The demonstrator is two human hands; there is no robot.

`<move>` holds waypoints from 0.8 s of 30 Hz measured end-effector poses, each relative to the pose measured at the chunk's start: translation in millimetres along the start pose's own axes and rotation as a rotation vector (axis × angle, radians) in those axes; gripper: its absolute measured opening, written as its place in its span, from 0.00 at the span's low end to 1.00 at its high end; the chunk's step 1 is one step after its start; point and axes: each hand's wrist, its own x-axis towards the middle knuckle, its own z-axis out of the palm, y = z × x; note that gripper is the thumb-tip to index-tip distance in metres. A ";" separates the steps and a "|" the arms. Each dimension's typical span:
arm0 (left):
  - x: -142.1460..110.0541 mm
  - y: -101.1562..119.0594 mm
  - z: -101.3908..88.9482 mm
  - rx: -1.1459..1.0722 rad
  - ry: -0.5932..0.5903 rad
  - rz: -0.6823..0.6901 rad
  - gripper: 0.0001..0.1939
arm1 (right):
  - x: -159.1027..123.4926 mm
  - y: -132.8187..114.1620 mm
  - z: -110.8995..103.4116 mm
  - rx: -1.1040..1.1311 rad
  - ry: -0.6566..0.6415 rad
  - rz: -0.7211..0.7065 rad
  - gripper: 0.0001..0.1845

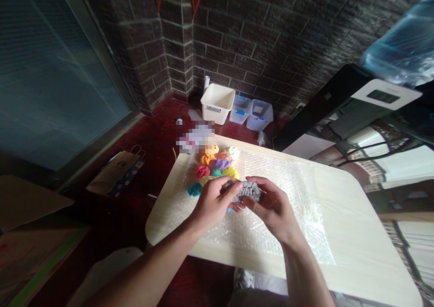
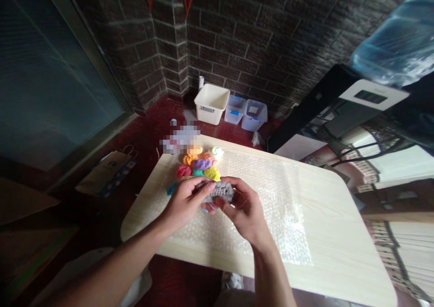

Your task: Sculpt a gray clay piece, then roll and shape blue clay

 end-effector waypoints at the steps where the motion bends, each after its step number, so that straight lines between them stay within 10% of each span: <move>1: -0.2 -0.1 0.2 -0.013 -0.002 -0.004 0.19 | -0.4 -0.3 -1.0 0.009 0.001 0.007 0.20; 24: -4.7 -2.2 -4.7 0.192 -0.205 -0.067 0.13 | -4.8 -8.2 -20.4 -0.111 -0.029 0.228 0.16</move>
